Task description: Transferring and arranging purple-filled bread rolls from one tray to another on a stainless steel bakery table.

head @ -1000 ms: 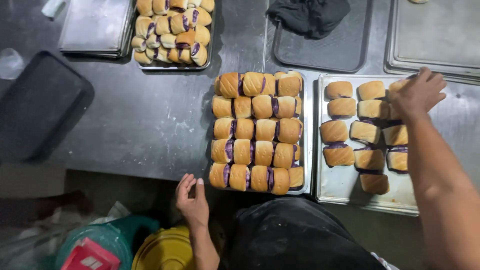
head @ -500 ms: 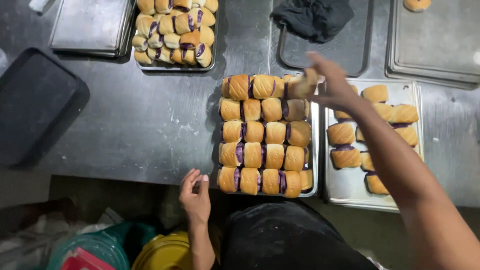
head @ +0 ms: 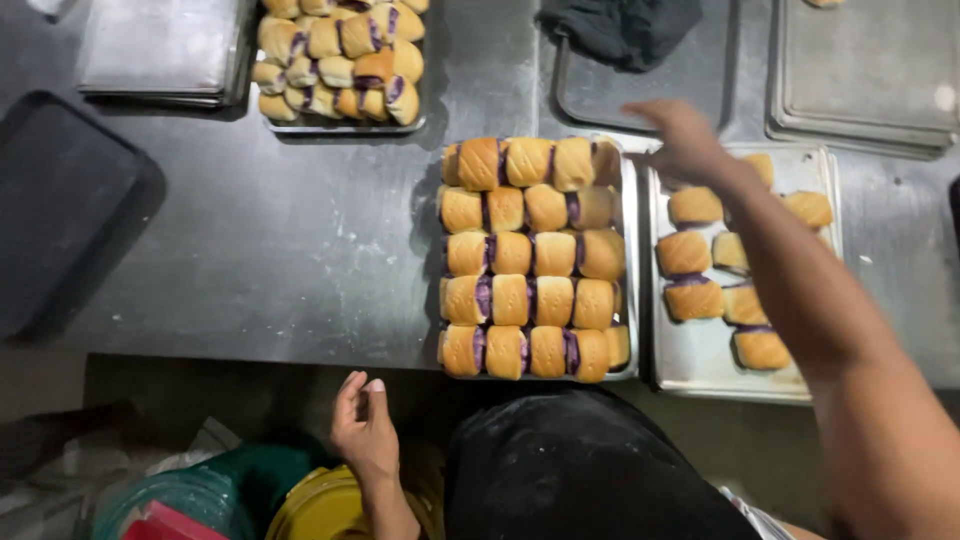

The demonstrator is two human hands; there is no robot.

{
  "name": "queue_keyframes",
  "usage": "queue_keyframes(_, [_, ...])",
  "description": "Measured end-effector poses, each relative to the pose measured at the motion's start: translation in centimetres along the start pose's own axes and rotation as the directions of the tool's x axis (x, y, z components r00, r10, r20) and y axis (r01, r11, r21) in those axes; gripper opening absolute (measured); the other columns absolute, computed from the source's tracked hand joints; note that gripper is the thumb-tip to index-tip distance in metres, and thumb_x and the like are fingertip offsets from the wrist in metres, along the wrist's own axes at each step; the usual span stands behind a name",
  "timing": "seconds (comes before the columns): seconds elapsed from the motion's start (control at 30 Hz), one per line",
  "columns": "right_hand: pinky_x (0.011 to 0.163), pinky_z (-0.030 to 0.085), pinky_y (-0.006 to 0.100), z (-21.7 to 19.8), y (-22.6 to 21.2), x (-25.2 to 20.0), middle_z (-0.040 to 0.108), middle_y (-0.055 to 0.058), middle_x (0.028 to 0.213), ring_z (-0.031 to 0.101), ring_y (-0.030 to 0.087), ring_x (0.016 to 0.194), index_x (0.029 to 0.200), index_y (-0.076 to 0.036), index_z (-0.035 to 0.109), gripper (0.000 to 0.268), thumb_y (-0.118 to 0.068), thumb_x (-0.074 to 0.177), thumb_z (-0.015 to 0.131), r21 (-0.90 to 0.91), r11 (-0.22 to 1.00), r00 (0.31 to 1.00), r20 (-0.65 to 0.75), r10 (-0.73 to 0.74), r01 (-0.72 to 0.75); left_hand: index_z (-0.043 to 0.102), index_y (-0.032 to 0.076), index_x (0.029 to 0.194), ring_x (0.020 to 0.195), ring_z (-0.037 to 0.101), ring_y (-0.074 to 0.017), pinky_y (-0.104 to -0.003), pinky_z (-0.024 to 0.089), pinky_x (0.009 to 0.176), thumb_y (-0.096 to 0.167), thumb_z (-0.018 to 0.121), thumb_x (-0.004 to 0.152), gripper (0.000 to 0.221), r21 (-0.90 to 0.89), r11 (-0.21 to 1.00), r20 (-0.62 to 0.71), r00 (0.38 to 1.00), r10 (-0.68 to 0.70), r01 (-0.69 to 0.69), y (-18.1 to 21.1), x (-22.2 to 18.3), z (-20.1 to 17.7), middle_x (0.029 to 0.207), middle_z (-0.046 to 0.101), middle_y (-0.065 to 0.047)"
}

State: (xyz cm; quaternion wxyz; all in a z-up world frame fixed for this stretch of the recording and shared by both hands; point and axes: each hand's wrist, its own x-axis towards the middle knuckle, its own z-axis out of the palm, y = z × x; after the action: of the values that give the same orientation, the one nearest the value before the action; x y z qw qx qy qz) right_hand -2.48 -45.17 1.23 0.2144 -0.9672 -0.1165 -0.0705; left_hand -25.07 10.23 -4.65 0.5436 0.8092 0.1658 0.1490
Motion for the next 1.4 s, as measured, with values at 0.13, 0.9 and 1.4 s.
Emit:
queue_keyframes(0.13, [0.097,0.054,0.047,-2.8,9.1,-4.4,0.064,0.022,0.139,0.064,0.039,0.124,0.145,-0.008,0.060,0.071,-0.033,0.083,0.083,0.019,0.972,0.972,0.002,0.235,-0.235,0.069,-0.002,0.120,0.100,0.065,-0.0167,-0.030,0.053,0.091,0.011,0.071,0.097,0.027,-0.056,0.998,0.008,1.000,0.014,-0.014,0.5,-0.5,1.7,0.125,0.070,-0.011])
queue_keyframes(0.9, [0.117,0.017,0.068,-2.3,11.9,-12.0,0.073,0.015,0.113,0.071,0.034,0.108,0.133,-0.002,0.045,0.088,-0.042,0.071,0.093,0.247,0.541,0.572,0.071,0.817,-0.804,0.073,0.003,0.108,0.086,0.074,-0.0198,-0.032,0.058,0.078,0.022,0.078,0.084,0.032,-0.157,0.936,0.676,0.656,0.335,-0.316,15.2,-1.2,46.7,0.102,0.077,-0.011])
queue_keyframes(1.4, [0.093,0.048,0.054,-0.3,16.0,-15.0,0.067,0.025,0.125,0.061,0.047,0.115,0.135,-0.001,0.059,0.070,-0.043,0.084,0.082,0.013,0.839,0.834,-0.101,0.543,-0.545,0.064,0.003,0.108,0.103,0.065,-0.0351,-0.044,0.053,0.090,0.035,0.096,0.059,0.066,0.321,0.941,0.530,0.844,-0.083,-0.109,18.4,-4.0,55.3,0.109,0.066,-0.016])
